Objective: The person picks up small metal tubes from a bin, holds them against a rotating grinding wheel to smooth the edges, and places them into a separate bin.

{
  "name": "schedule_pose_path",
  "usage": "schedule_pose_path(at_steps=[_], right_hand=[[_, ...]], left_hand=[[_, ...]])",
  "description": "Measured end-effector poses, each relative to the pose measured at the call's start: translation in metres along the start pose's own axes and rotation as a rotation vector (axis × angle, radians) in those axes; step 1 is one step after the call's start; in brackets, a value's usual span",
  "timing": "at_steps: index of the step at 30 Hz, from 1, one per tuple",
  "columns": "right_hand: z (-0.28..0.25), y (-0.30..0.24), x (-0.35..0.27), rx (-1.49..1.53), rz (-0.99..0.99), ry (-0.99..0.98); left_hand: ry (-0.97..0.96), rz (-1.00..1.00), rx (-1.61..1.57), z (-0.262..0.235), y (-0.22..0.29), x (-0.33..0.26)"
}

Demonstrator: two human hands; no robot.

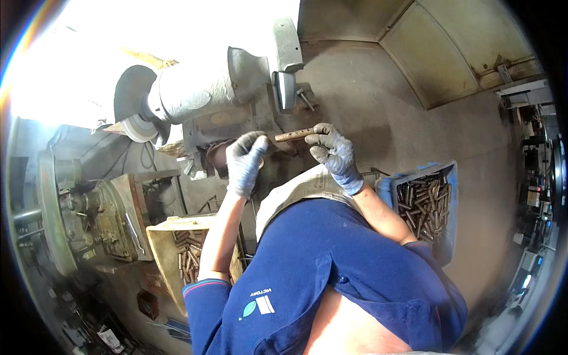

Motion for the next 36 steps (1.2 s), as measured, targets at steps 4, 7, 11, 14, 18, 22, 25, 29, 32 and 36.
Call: schedule_pose_path(at_steps=[4, 7, 11, 14, 18, 22, 25, 29, 32, 36], right_hand=[[-0.016, 0.007, 0.006, -0.022, -0.002, 0.032], [-0.019, 0.01, 0.018, 0.045, 0.019, 0.073], [-0.004, 0.028, 0.022, 0.173, 0.146, 0.114], [-0.005, 0.048, 0.024, 0.184, 0.16, 0.13], [-0.01, 0.058, 0.029, 0.006, 0.078, 0.137], [-0.02, 0.077, 0.034, 0.115, 0.189, 0.167], [-0.028, 0.068, 0.04, -0.11, 0.2, 0.169], [-0.028, 0.072, 0.039, -0.08, 0.231, 0.202], [-0.027, 0.074, 0.038, -0.048, 0.275, 0.185], [-0.01, 0.07, 0.041, -0.062, 0.297, 0.123]], left_hand=[[-0.027, 0.034, 0.006, 0.036, -0.006, 0.003], [-0.05, -0.015, -0.043, 0.04, -0.01, 0.019], [0.011, 0.022, -0.188, 0.03, -0.026, 0.038], [-0.016, 0.028, -0.236, 0.029, -0.038, 0.054], [-0.007, -0.01, -0.308, 0.034, -0.054, 0.062], [0.074, -0.042, -0.386, 0.052, -0.064, 0.068], [0.077, -0.103, -0.383, 0.06, -0.068, 0.072], [0.082, -0.105, -0.294, 0.061, -0.075, 0.076], [0.114, -0.136, -0.3, 0.059, -0.075, 0.076], [0.093, -0.056, -0.354, 0.042, -0.074, 0.076]])
Point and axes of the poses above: each hand's wrist, its own x-axis towards the middle knuckle, its own z-axis out of the palm, y = z × x, the point moved 2 cm from there along x, towards the middle knuckle, and after that the axes turned 4 degrees about -y, right-handed, at the moved point
